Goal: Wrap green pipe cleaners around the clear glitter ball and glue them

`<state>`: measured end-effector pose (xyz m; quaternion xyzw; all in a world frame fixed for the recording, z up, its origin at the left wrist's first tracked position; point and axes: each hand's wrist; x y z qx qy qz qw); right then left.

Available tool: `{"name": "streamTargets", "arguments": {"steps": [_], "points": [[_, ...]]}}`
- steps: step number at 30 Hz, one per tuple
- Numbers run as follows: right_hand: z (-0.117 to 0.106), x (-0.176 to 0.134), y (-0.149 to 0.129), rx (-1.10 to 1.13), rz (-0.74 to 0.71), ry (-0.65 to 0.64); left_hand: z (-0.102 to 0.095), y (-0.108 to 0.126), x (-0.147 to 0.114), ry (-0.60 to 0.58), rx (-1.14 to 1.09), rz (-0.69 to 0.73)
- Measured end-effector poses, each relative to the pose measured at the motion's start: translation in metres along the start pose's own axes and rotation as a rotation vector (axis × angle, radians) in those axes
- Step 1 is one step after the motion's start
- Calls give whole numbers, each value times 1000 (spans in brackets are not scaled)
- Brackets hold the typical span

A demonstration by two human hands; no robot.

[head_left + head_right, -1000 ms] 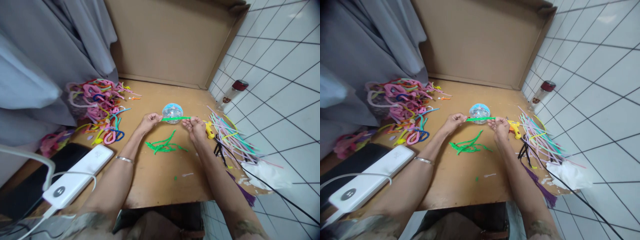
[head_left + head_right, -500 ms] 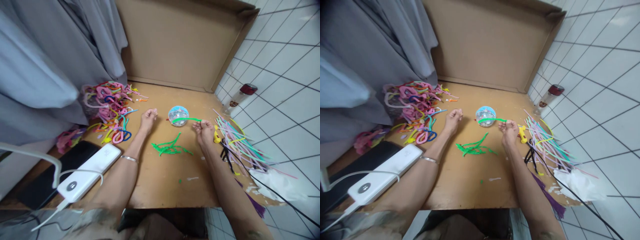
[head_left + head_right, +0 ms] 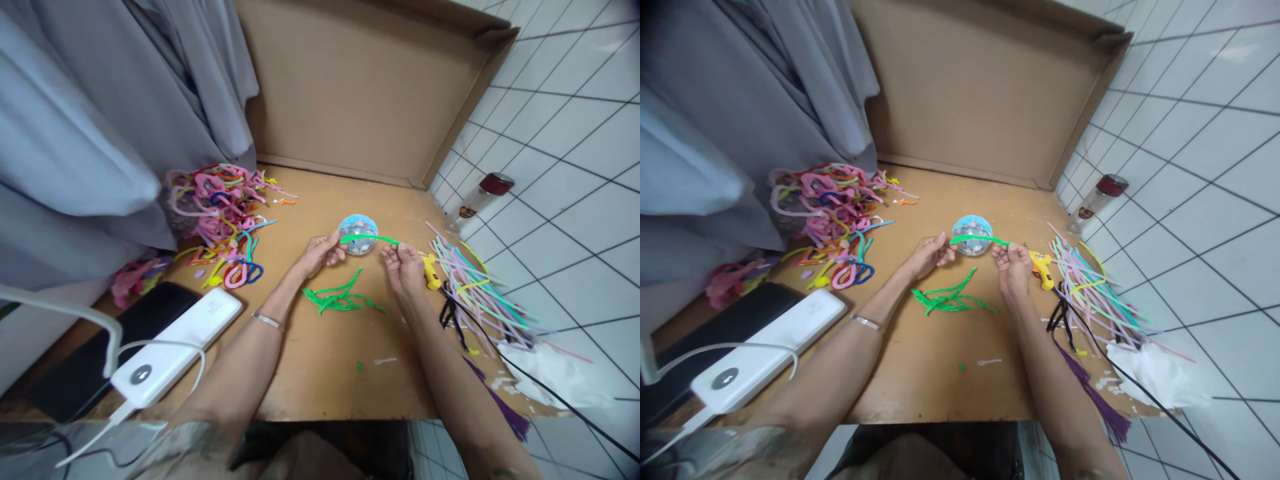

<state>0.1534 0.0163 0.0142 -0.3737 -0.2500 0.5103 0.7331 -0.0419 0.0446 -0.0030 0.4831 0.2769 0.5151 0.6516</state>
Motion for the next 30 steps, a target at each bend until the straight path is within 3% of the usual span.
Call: {"name": "streamTargets", "arguments": {"steps": [2, 9, 18, 30], "points": [[0, 0, 1, -13, -14, -10, 3, -1, -1, -20, 24, 16], [-3, -1, 3, -78, -24, -91, -4, -4, 5, 118, 108, 157], [2, -4, 2, -83, -22, -102, -8, -1, 5, 164, 179, 233], [4, -8, 6, -122, -77, -102, -4, -1, 5, 168, -5, 259]]}}
Point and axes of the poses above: each hand's wrist, its own x-axis towards the middle knuckle, its own z-axis out of the palm, y = z × x, and after that the axes turned 3 degrees about z, right-handed
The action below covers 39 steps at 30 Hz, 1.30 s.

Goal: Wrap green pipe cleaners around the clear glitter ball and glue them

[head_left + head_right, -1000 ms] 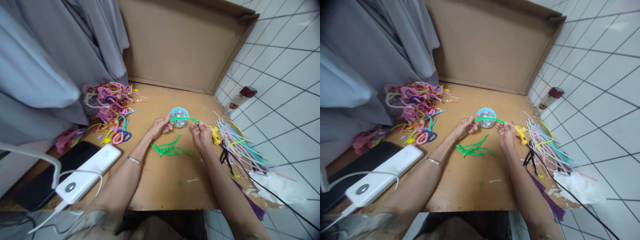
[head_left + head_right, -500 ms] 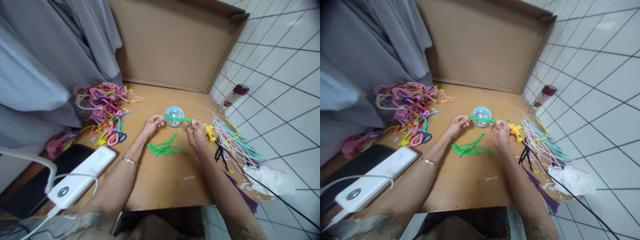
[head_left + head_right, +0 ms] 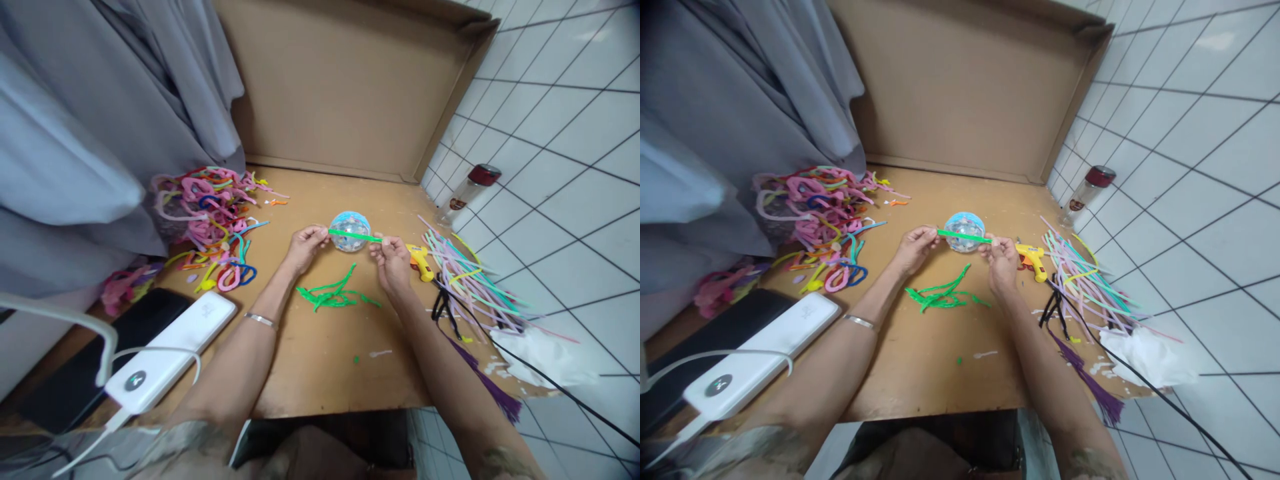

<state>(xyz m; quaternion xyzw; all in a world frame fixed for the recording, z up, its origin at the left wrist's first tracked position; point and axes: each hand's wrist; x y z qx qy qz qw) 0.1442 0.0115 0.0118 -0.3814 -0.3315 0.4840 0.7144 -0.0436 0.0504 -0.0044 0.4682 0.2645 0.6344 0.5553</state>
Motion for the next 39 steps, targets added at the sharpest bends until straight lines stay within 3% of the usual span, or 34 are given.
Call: {"name": "streamTargets", "arguments": {"steps": [9, 15, 30, 39], "points": [[19, 16, -8, 21, 88, -3, 3, 7, 0, 58, -207, -171], [37, 29, -11, 44, 94, 64, -3, 4, 6, 81, -143, -93], [28, 26, -6, 9, 22, -36, -2, 1, 10, 163, 9, -28], [16, 30, -11, -246, -192, 60, 4, -3, 13, 213, 199, 143]]}}
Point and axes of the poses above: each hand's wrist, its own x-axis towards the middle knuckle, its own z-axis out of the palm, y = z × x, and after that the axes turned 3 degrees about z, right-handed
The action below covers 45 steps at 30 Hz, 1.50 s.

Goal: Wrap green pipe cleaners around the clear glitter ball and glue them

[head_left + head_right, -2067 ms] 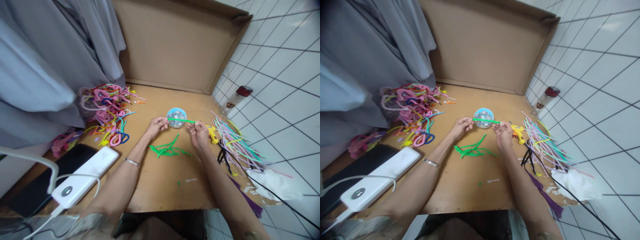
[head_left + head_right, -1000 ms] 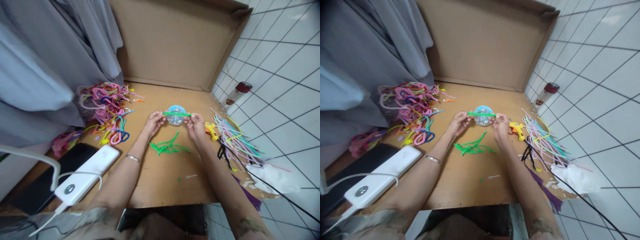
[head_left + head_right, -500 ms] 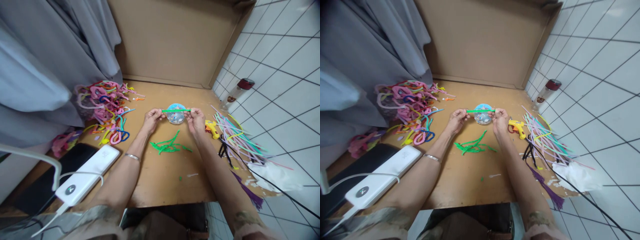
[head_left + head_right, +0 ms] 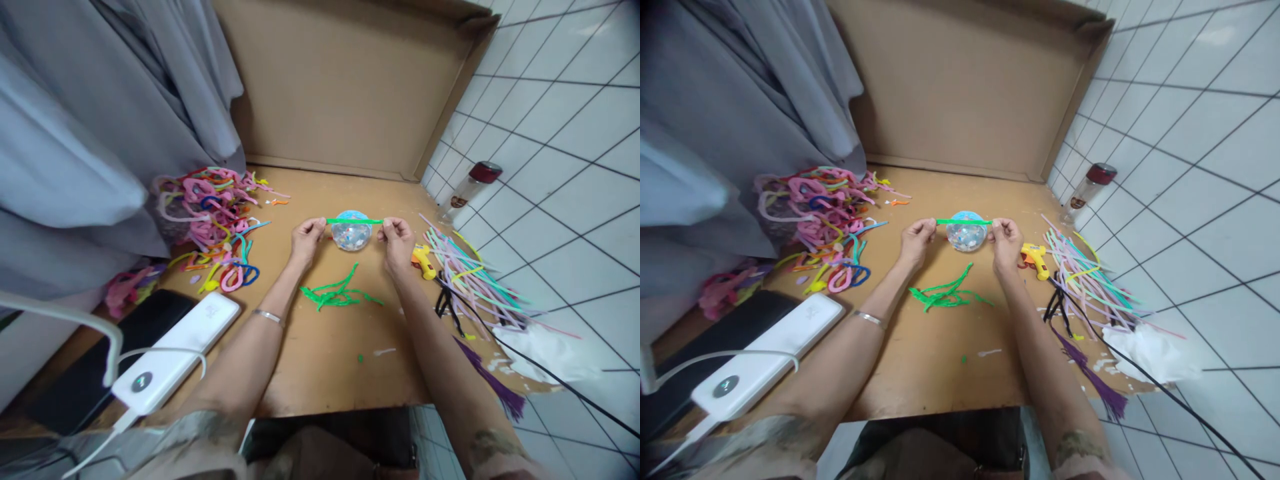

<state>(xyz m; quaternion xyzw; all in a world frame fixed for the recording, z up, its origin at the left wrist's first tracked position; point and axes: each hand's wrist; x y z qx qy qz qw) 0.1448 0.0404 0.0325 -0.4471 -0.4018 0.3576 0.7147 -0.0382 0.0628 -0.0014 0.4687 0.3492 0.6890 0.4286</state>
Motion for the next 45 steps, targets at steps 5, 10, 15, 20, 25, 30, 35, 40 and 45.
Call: {"name": "streamTargets", "arguments": {"steps": [5, 10, 15, 20, 25, 30, 35, 40, 45], "points": [[3, -6, -1, -55, -21, -12, -5, 0, 2, 39, 15, 0], [11, -19, -3, -81, -83, -29, -9, 1, 1, 13, 45, 1], [18, -33, -2, -128, -64, -93, -3, 15, -7, 62, 191, 144], [21, -39, -1, -129, -82, -142, 14, 33, -22, -197, 360, 233], [19, -38, 2, -133, -69, -189, 21, 29, -26, -301, 415, 222], [13, -31, 6, -221, -103, -249, 17, 21, -21, -301, 405, 217], [3, -28, -3, -538, -503, -210, 15, 19, -18, -301, 429, 240], [-3, -27, -8, -1005, -905, -206, 15, 18, -18, -303, 418, 229], [-6, -27, -4, -1271, -1107, -254, 15, 14, -18, -335, 402, 209]]}}
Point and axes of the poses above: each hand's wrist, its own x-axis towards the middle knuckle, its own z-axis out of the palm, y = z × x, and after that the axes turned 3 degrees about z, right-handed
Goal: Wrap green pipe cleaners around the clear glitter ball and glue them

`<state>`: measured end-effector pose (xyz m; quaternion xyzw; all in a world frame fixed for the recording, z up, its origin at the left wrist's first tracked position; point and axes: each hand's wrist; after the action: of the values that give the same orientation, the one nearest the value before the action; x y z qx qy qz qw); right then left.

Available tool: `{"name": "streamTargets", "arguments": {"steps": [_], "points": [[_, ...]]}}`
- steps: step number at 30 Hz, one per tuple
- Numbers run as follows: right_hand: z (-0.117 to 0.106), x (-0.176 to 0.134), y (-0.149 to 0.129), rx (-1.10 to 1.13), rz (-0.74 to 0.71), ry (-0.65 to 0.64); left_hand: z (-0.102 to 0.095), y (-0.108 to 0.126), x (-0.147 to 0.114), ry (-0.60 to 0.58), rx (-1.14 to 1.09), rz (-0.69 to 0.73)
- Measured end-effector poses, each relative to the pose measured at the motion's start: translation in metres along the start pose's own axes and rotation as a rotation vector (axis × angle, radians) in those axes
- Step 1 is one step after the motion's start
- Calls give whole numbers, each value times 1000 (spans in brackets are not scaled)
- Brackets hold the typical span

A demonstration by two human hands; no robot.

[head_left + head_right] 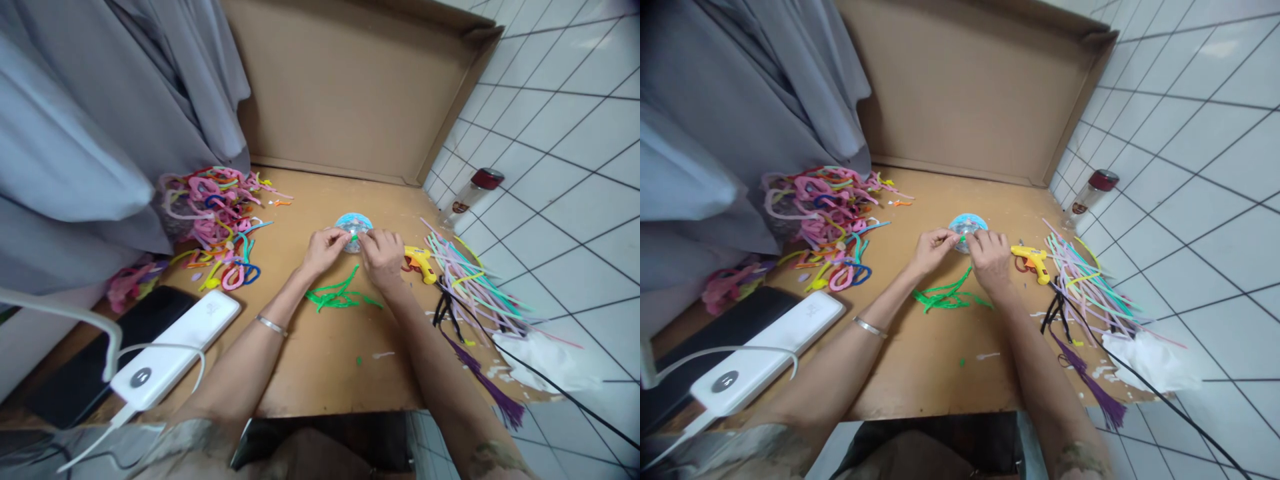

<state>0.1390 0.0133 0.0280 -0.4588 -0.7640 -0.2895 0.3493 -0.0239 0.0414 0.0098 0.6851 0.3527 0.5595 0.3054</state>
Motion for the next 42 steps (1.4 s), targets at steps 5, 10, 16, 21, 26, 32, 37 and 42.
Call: {"name": "streamTargets", "arguments": {"steps": [5, 10, 16, 21, 26, 32, 37, 42], "points": [[1, -3, 4, -77, -71, -64, 2, -1, -2, -36, -15, -2], [-1, -2, 15, -144, -64, -46, -5, -6, -2, -12, 118, 169], [0, -3, 20, -242, -103, 32, -16, -22, 2, 88, 440, 394], [-2, -2, 26, -260, -28, 44, -23, -31, 4, 117, 571, 485], [-1, -1, 33, -291, 92, 92, -28, -37, 6, 214, 580, 458], [10, -2, 33, -257, 171, 121, -17, -36, 12, 322, 530, 372], [18, -3, 38, -167, 226, 133, -8, -36, 16, 347, 429, 313], [26, -6, 38, -146, 242, 95, -8, -38, 15, 355, 485, 320]]}}
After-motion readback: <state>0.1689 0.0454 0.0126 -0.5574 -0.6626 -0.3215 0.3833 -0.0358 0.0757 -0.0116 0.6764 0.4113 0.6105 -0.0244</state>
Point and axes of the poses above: each hand's wrist, its own x-axis towards the middle knuckle, its own z-axis out of the palm, y = z × x, and after that the axes turned 3 degrees about z, right-handed
